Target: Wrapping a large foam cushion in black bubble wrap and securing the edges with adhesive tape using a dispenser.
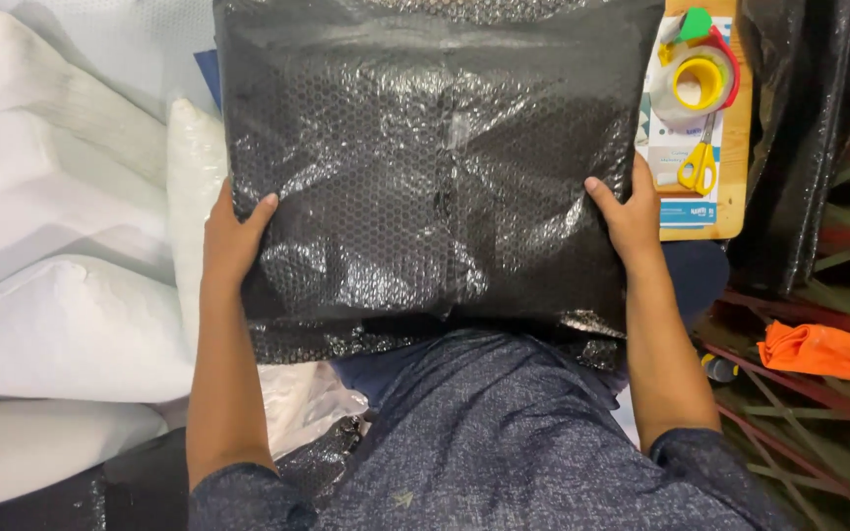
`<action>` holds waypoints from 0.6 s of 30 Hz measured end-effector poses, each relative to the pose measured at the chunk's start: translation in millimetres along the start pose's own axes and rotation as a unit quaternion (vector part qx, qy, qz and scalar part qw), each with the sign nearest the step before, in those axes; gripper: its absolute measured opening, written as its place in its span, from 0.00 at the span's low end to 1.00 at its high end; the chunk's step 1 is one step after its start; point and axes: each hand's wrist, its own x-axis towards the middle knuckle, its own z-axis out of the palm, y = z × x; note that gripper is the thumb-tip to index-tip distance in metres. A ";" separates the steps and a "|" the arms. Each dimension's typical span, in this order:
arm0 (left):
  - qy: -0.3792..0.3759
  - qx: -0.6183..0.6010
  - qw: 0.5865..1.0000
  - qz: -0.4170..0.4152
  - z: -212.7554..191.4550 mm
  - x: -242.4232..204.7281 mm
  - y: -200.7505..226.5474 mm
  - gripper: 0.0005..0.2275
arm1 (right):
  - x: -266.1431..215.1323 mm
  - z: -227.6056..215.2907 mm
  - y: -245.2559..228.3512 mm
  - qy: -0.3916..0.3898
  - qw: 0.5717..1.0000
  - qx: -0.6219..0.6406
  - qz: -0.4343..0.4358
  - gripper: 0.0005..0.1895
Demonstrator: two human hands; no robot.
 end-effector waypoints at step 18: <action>0.015 -0.118 0.990 0.078 0.4 30.1 -47.2 0.27 | 2.6 -23.9 -1.9 0.039 0.991 -0.111 -0.062 0.38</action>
